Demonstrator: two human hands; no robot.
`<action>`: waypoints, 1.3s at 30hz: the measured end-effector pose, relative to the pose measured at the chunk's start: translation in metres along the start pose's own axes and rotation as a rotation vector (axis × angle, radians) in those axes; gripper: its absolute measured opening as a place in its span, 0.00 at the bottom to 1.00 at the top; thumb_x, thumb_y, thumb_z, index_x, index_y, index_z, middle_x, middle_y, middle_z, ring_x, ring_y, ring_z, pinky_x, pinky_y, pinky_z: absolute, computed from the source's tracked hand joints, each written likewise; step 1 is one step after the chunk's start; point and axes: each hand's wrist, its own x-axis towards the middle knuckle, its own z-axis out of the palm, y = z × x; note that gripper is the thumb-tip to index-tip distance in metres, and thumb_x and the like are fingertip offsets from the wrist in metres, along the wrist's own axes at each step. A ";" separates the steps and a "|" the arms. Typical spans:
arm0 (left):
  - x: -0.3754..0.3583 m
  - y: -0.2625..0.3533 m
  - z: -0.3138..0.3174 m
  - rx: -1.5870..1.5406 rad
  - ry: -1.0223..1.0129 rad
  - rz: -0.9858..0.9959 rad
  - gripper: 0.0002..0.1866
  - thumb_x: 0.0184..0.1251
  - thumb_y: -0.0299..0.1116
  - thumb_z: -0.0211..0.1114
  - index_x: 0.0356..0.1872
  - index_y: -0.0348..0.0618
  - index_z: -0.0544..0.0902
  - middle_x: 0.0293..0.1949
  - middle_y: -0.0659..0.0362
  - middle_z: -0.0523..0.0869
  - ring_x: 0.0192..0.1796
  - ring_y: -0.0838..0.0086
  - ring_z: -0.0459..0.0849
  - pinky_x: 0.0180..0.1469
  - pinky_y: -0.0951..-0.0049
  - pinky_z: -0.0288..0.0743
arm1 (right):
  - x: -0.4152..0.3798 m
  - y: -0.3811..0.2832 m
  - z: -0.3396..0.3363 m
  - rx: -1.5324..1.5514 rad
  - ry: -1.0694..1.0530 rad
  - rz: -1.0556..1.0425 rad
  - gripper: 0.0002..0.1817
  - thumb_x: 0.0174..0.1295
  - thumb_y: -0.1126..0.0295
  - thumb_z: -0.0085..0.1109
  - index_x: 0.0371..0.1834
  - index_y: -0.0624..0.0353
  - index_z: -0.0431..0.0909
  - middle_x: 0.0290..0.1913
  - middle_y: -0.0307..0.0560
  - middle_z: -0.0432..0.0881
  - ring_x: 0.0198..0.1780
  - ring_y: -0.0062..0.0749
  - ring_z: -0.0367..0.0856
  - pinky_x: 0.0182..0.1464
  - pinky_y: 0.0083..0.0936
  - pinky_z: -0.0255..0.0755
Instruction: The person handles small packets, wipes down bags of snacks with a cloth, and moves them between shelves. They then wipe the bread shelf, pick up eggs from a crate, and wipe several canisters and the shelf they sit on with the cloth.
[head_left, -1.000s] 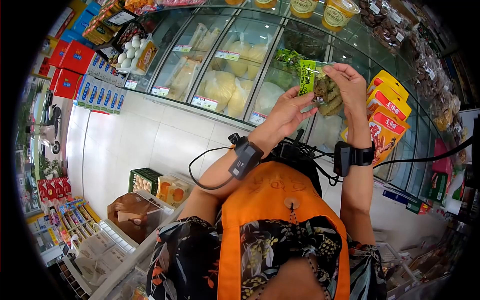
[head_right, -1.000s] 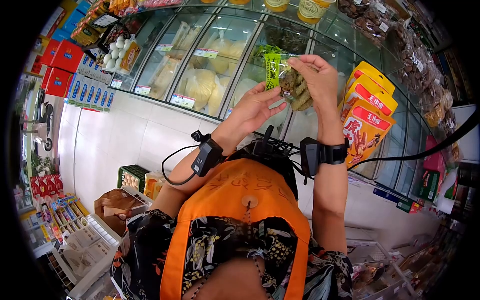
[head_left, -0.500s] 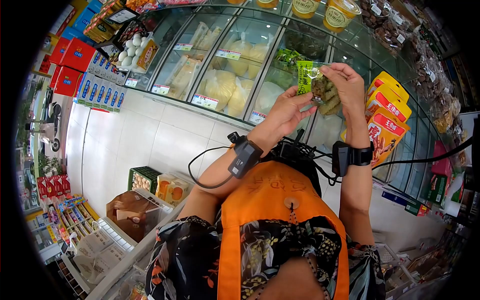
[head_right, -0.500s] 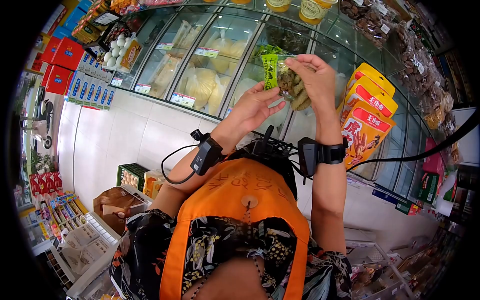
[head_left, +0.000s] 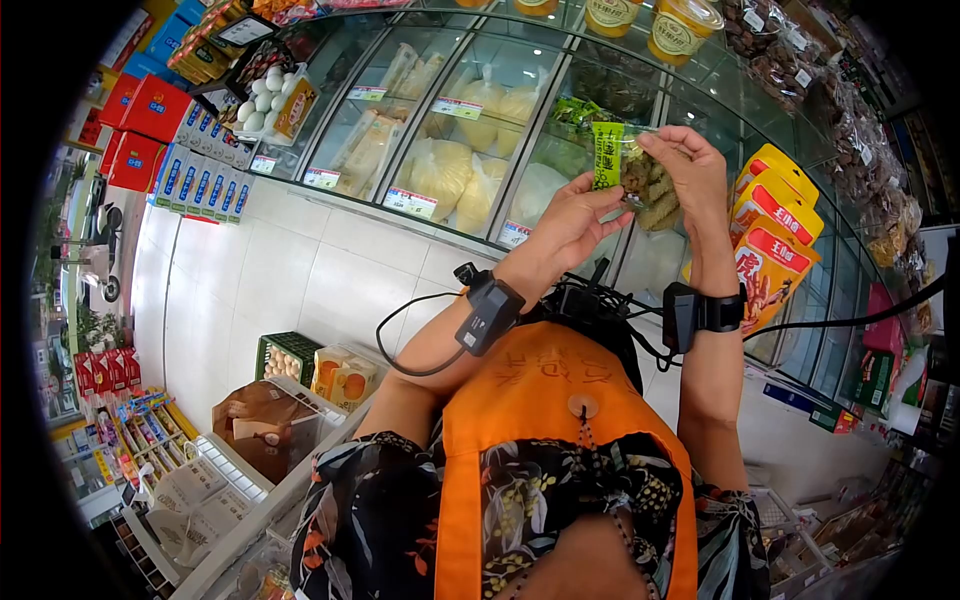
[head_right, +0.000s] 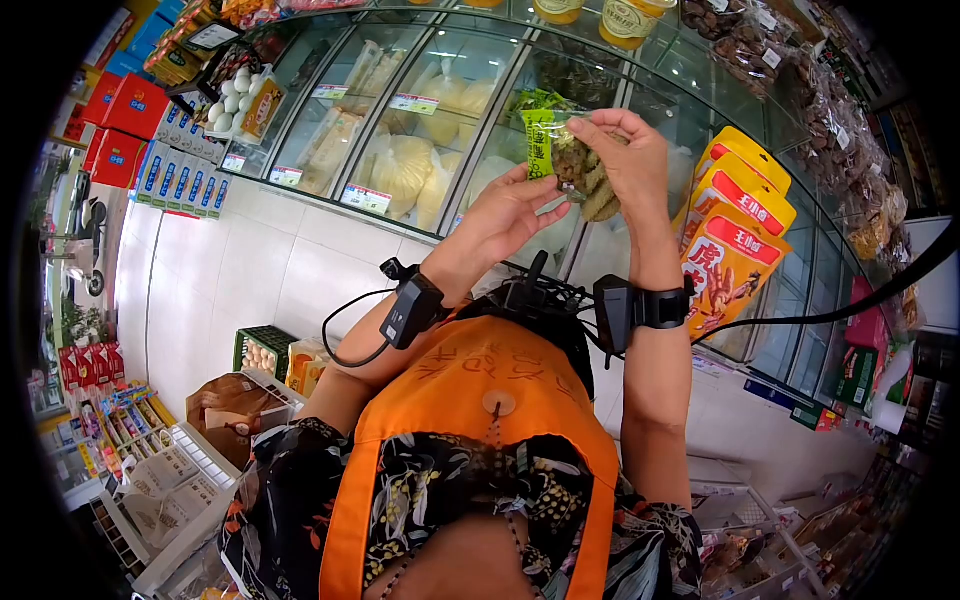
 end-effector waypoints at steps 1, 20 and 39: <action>-0.001 0.000 0.000 0.012 -0.006 -0.003 0.13 0.69 0.24 0.60 0.51 0.43 0.72 0.51 0.59 0.79 0.54 0.71 0.78 0.60 0.62 0.72 | 0.000 0.000 0.000 -0.004 0.003 0.000 0.12 0.52 0.71 0.74 0.36 0.63 0.81 0.32 0.40 0.84 0.32 0.16 0.79 0.34 0.12 0.72; -0.002 0.002 0.001 0.004 0.011 -0.008 0.12 0.66 0.26 0.63 0.48 0.45 0.74 0.49 0.60 0.79 0.53 0.72 0.77 0.58 0.62 0.72 | 0.003 0.007 -0.004 -0.028 -0.015 -0.005 0.10 0.53 0.73 0.73 0.35 0.62 0.81 0.32 0.38 0.83 0.32 0.14 0.79 0.34 0.11 0.71; -0.002 0.022 0.005 -0.013 -0.011 0.103 0.10 0.67 0.34 0.66 0.45 0.50 0.76 0.48 0.64 0.81 0.50 0.78 0.78 0.53 0.66 0.73 | -0.020 0.012 -0.010 -0.220 -0.171 0.029 0.19 0.54 0.68 0.72 0.47 0.65 0.82 0.39 0.40 0.83 0.40 0.18 0.78 0.43 0.16 0.72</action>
